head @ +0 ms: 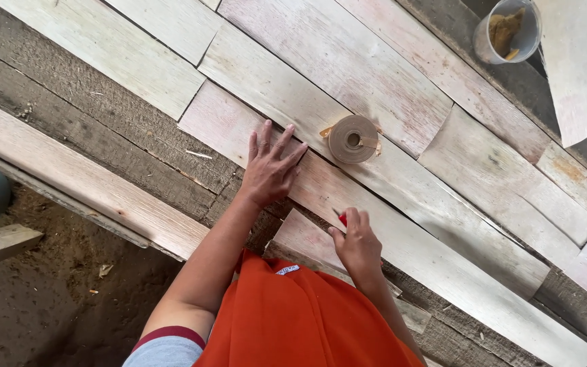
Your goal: The person uses a red utility knife to scrape the surface of several wooden planks laid on a workbench. They repeatedly scrape along the grain, remove small wood shavings, and reposition the planks to continue the scraping process.
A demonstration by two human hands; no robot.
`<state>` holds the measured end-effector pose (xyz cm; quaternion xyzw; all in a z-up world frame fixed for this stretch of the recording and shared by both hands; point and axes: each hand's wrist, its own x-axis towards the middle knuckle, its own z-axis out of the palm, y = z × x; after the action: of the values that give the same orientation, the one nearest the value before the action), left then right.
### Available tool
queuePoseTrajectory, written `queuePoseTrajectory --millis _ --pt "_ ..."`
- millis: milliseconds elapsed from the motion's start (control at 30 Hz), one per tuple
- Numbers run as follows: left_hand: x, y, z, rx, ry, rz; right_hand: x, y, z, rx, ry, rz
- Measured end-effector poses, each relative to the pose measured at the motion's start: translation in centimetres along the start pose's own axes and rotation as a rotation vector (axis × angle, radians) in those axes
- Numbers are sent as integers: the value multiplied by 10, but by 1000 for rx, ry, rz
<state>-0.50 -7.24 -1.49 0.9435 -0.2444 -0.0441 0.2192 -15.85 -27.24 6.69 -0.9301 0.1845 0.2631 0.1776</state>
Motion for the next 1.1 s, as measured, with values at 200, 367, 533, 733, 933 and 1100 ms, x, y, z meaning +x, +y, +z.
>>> queuePoseTrajectory --millis 200,367,533,733,933,1100 --pt "0 -1 0 4 -36 13 23 12 28 -147 274 -172" --pt "0 -1 1 6 -29 16 26 13 31 -144 276 -193" --pt "0 -2 3 7 -6 20 30 18 37 -162 303 -220" --pt "0 -3 7 18 25 33 31 19 39 -186 337 -255" --pt "-1 -2 2 13 38 38 22 8 18 -45 193 -172" --pt "0 -2 4 4 14 17 13 11 18 90 134 5"
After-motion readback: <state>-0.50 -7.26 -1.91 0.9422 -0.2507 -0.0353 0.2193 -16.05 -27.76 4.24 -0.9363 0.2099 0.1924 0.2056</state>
